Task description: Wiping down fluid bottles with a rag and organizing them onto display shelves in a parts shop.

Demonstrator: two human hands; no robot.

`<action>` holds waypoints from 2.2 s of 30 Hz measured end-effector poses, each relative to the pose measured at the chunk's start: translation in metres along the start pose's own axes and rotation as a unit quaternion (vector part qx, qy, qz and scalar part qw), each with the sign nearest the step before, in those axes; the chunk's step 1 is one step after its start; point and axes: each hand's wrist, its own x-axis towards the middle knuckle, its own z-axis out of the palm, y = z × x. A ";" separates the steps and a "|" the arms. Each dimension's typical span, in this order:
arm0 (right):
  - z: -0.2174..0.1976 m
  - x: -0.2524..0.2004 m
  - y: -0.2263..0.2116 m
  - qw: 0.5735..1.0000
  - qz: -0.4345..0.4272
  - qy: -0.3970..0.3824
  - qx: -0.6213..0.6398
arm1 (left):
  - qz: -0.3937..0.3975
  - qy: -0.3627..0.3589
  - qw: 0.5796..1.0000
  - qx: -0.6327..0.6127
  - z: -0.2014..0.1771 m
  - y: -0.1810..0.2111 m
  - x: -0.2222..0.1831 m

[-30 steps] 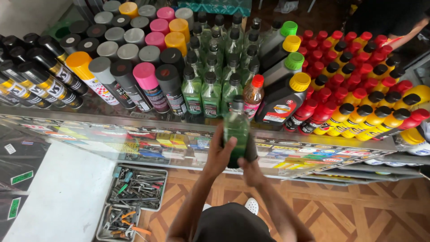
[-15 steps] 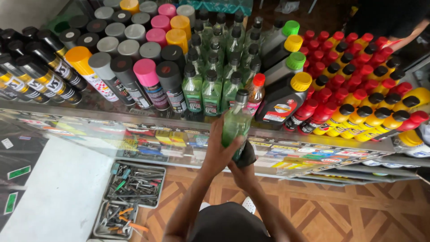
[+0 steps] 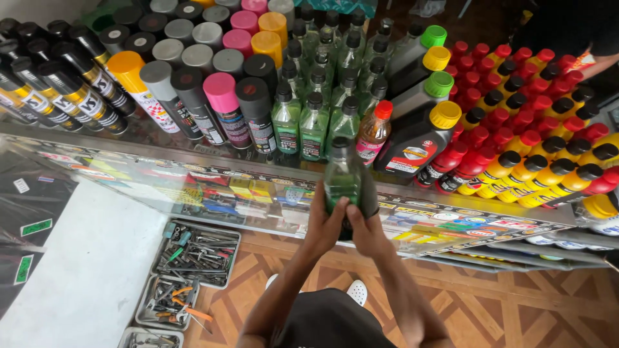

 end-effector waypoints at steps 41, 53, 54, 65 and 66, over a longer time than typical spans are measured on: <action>0.025 -0.004 -0.034 0.993 -0.009 0.016 -0.113 | 0.077 0.068 0.970 0.219 -0.014 0.039 -0.019; -0.029 0.029 -0.007 0.979 -0.202 0.011 0.004 | -0.069 -0.164 0.981 -0.079 -0.028 0.013 -0.032; -0.029 0.029 -0.003 0.979 -0.205 0.020 0.001 | -0.088 -0.184 0.970 -0.131 -0.027 0.005 -0.033; -0.021 -0.024 0.033 0.980 0.150 0.116 -0.060 | -0.081 -0.044 0.981 -0.173 -0.030 0.018 0.016; -0.013 -0.025 0.021 0.964 0.241 0.055 -0.096 | -0.073 -0.026 0.976 -0.203 -0.029 0.012 0.021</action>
